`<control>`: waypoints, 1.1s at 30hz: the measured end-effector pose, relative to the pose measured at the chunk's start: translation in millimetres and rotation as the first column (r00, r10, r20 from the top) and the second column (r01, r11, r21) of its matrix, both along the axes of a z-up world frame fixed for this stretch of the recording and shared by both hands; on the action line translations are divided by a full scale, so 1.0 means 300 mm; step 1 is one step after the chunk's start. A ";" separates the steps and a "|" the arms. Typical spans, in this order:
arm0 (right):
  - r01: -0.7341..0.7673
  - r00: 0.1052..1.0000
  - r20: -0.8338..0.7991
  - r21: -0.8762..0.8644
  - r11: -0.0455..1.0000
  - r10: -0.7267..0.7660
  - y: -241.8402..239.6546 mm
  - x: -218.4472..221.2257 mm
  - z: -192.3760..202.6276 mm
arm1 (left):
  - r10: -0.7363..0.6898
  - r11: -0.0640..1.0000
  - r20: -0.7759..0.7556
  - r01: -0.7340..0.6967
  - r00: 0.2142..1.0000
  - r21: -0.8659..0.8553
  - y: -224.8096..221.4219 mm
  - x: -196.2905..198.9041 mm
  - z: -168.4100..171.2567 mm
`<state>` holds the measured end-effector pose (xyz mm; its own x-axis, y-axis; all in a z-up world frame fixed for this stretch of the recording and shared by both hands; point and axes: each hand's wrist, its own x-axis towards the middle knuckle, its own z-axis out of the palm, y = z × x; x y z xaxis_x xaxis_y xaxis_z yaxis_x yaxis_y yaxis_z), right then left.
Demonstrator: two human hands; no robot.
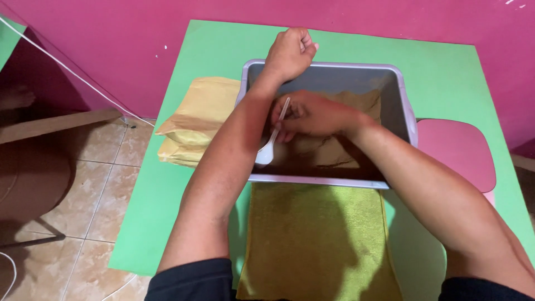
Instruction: Stirring coffee powder in a metal tray and removing small white particles using a plastic spoon.
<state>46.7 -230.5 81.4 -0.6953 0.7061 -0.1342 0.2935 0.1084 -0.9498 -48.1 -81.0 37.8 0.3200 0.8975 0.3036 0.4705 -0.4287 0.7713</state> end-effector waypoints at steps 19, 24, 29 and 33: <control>0.477 0.879 -0.059 0.150 0.866 -0.474 0.044 0.023 -0.022 | -0.017 0.997 0.135 0.007 0.991 0.073 0.062 0.013 -0.043; 0.346 0.914 -0.205 -0.060 0.936 -0.351 0.084 0.016 -0.126 | -0.032 0.999 0.134 0.028 0.990 0.034 0.033 0.001 -0.018; 0.542 0.837 -0.171 0.130 0.830 -0.520 0.086 0.010 -0.089 | -0.004 0.999 0.140 -0.004 0.990 0.053 0.057 0.007 -0.031; 0.338 0.890 -0.290 -0.095 0.936 -0.351 0.065 0.005 -0.097 | -0.009 1.000 0.195 0.004 0.981 0.025 0.054 0.007 -0.030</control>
